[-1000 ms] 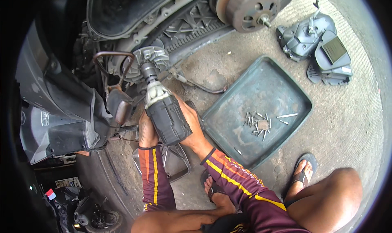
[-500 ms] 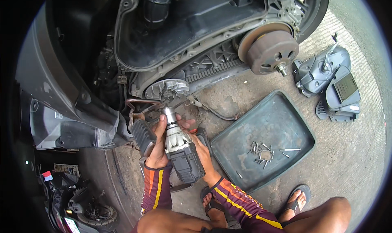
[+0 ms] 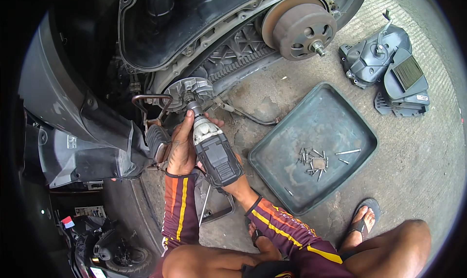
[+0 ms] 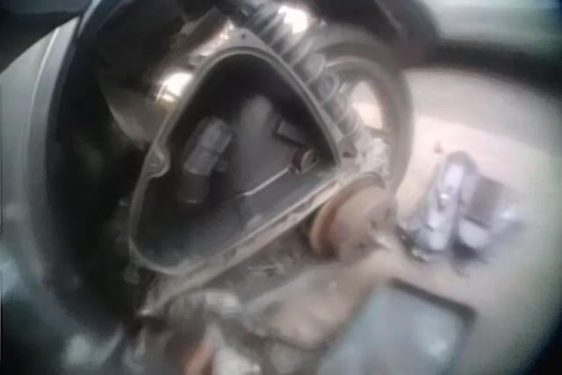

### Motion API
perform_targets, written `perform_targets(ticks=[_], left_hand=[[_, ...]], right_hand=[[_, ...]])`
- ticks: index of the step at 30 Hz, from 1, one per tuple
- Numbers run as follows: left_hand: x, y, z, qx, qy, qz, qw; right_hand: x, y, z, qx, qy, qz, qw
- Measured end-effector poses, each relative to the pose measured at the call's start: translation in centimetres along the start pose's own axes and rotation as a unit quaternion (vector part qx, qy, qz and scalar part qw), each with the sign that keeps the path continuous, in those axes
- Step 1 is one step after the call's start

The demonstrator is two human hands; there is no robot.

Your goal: The person removes an air filter from a motorcycle, attaches a socket to an impact wrench, and uses the impact wrench to loosen a nut on the drive pulley.

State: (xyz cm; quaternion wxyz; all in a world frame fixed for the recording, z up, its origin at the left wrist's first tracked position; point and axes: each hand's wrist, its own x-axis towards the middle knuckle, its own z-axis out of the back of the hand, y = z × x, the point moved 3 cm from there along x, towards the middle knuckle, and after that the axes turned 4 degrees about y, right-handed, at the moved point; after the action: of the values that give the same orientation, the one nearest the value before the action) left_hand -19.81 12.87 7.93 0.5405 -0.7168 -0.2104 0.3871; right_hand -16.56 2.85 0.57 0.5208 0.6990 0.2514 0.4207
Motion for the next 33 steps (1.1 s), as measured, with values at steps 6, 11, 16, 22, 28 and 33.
perform_targets(ticks=[6,11,16,22,28,33], left_hand=[[0.1,-0.7,0.0,-0.001,-0.015,0.001,1.0],[0.3,-0.9,-0.1,-0.002,-0.036,-0.003,0.999],[0.1,-1.0,0.7,-0.053,0.0,-0.008,0.999],[1.0,0.0,0.1,-0.138,0.013,-0.033,0.99],[1.0,-0.2,0.4,-0.139,0.001,-0.011,0.99],[0.9,-0.3,0.3,-0.137,0.003,0.012,0.99]], right_hand=[[0.6,-0.7,-0.4,-0.027,0.006,0.023,0.999],[0.7,-1.3,-0.3,0.007,0.007,0.006,1.0],[0.5,-0.7,-0.6,-0.043,0.011,0.071,0.996],[1.3,0.2,1.2,0.044,0.058,-0.03,0.997],[1.1,0.6,0.3,0.1,0.018,-0.048,0.994],[0.6,0.1,-0.5,0.046,0.022,-0.029,0.998]])
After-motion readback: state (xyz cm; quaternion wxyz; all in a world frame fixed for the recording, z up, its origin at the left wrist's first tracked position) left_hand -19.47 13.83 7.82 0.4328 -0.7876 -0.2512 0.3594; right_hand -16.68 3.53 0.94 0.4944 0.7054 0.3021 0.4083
